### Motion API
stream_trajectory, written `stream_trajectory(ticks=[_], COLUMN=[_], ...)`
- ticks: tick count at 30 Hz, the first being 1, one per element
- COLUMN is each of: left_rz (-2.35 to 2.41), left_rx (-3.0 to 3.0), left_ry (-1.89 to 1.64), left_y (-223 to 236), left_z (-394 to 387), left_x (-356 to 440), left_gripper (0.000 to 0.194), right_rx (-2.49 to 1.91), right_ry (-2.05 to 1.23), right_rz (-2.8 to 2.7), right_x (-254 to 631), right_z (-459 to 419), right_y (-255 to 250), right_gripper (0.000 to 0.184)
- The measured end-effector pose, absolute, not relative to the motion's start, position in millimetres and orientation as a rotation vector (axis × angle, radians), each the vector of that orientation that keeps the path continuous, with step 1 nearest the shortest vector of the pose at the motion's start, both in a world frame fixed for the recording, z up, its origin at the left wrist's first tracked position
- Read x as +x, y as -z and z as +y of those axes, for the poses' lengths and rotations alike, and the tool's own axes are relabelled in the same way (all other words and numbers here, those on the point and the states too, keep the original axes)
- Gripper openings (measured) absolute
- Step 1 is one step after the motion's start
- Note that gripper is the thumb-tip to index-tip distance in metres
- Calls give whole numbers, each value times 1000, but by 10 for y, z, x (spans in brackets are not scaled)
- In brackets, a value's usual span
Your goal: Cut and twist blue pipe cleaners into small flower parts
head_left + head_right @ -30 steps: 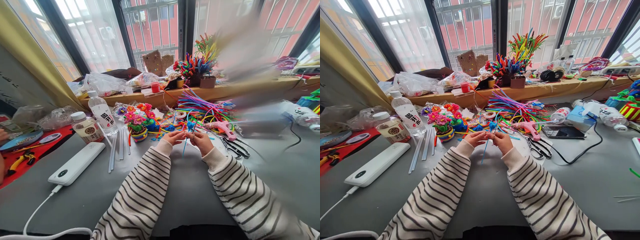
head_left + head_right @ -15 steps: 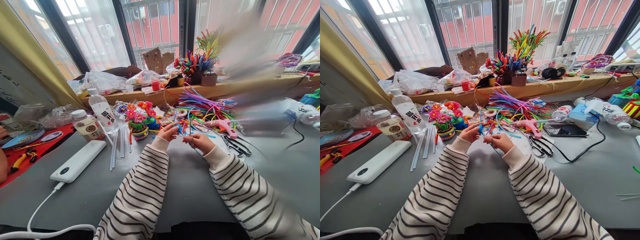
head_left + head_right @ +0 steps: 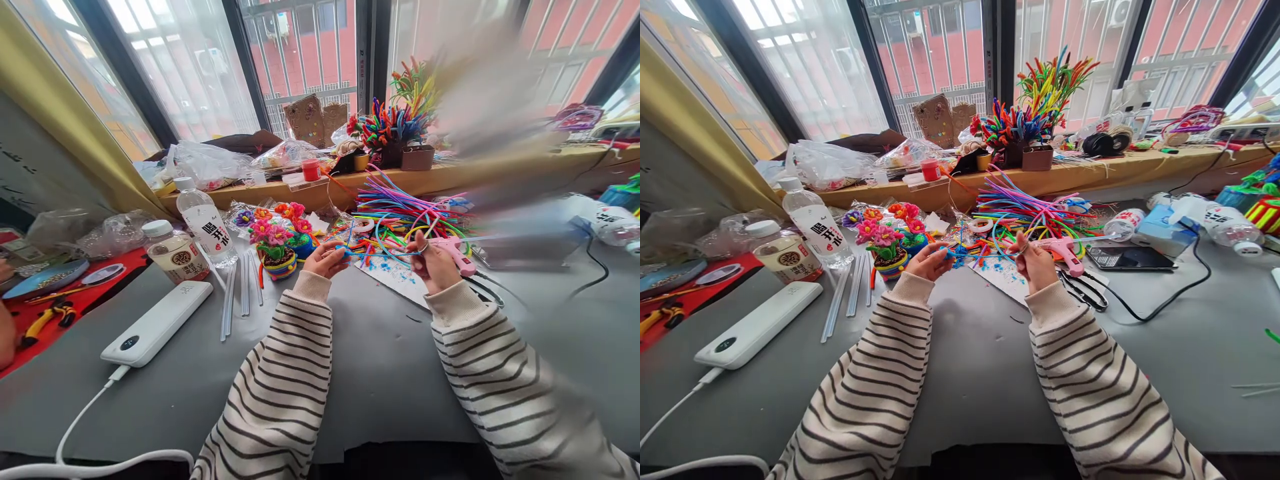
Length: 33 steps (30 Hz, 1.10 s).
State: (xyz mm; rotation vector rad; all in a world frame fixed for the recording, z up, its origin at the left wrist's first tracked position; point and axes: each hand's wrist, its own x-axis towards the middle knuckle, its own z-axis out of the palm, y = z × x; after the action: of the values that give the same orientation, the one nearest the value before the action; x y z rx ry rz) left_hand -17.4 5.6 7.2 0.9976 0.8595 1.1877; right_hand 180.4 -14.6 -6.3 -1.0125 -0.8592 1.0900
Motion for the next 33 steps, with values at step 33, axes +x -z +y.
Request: stream_trajectory(ticks=[33], left_rz=[995], left_rx=[1510], left_ry=[-1421], left_y=[89], left_z=[-62], left_x=[30], left_gripper=[28], right_rx=[-1690], right_ry=[385], right_rz=[-1956], right_x=[1489], right_z=[-275], right_y=[260], right_gripper=[51])
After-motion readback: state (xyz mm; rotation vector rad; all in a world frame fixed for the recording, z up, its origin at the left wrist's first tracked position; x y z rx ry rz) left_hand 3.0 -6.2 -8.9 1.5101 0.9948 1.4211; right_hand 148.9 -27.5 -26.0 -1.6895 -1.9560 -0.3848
